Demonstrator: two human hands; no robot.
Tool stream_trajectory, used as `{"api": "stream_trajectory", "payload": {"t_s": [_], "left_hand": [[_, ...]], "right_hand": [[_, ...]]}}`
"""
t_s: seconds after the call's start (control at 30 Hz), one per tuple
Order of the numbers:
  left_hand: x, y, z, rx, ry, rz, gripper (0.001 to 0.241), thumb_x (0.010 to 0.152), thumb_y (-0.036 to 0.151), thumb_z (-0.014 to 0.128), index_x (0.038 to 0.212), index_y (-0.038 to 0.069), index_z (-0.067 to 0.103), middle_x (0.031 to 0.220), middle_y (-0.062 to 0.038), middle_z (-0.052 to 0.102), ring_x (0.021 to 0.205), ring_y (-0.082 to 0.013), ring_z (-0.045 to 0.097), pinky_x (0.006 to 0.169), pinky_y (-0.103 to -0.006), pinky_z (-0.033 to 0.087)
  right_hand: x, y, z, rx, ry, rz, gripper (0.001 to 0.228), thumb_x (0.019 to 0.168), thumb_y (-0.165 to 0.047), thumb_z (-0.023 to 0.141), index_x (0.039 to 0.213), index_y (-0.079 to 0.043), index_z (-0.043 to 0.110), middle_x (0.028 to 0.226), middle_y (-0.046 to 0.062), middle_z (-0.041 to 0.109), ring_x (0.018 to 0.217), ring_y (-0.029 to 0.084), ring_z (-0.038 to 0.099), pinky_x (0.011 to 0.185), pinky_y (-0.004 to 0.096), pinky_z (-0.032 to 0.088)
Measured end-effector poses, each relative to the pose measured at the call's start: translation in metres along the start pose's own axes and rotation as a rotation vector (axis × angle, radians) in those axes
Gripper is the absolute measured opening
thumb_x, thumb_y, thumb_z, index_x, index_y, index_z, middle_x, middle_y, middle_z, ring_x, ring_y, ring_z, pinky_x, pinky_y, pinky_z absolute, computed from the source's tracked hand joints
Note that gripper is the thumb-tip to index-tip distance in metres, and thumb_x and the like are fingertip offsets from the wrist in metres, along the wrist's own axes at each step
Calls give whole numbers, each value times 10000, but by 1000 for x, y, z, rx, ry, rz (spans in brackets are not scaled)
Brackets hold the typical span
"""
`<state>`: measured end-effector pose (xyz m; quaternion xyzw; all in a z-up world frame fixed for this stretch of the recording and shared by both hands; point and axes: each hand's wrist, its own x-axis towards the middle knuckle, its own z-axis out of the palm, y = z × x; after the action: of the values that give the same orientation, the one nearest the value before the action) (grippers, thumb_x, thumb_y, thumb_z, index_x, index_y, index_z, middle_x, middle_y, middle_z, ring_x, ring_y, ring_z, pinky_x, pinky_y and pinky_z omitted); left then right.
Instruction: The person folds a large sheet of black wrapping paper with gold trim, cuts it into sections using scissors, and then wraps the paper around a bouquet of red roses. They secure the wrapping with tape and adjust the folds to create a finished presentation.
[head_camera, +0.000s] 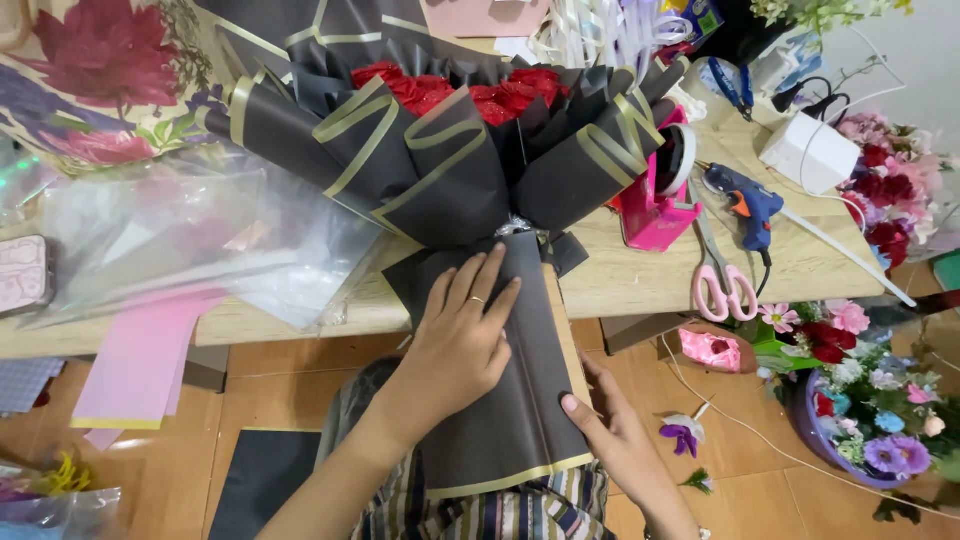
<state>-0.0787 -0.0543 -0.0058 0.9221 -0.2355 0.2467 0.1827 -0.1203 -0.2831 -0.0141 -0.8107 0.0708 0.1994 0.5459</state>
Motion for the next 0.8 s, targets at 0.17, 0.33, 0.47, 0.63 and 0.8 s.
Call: {"api": "stream_trajectory", "payload": {"t_s": [0.17,0.33,0.47,0.63,0.8], "left_hand": [[9,2,16,41,95,139,482,893,57,578,1363,-45,615,1522,-240,505,1431,-384,458,1176,-510,385],[14,-2,38,-23,99,79,560,982,298,607,1427,-37,551,1513,-224,527,1426,-356,481,1171,-513,381],[17,-7,40,-40,61,61,649,969,345,643,1477,-29,490,1562,-232,465,1459,-358,444,1182,-503,374],[20,-13,49,-4,47,74,757,959,463,648,1497,-36,463,1590,-225,427,1487,-340,404,1209,-492,336],[19,-13,50,-15,44,49,774,941,493,659,1500,-7,469,1600,-184,430,1469,-328,433,1195,-473,352]], "right_hand": [[-1,-5,2,-11,23,72,733,851,-456,594,1523,-196,458,1556,-17,572,1387,138,575,1162,338,433],[1,-7,3,125,16,124,721,830,-385,637,1505,-168,508,1452,17,674,1266,154,662,1074,330,524],[7,0,0,135,-4,33,731,822,-416,636,1489,-141,521,1442,22,673,1266,154,657,1069,331,526],[13,8,-5,123,16,53,726,831,-387,648,1501,-142,514,1435,25,670,1250,158,666,1046,327,546],[11,5,-6,130,-4,28,713,837,-395,644,1492,-142,522,1456,19,660,1303,153,639,1091,327,505]]}}
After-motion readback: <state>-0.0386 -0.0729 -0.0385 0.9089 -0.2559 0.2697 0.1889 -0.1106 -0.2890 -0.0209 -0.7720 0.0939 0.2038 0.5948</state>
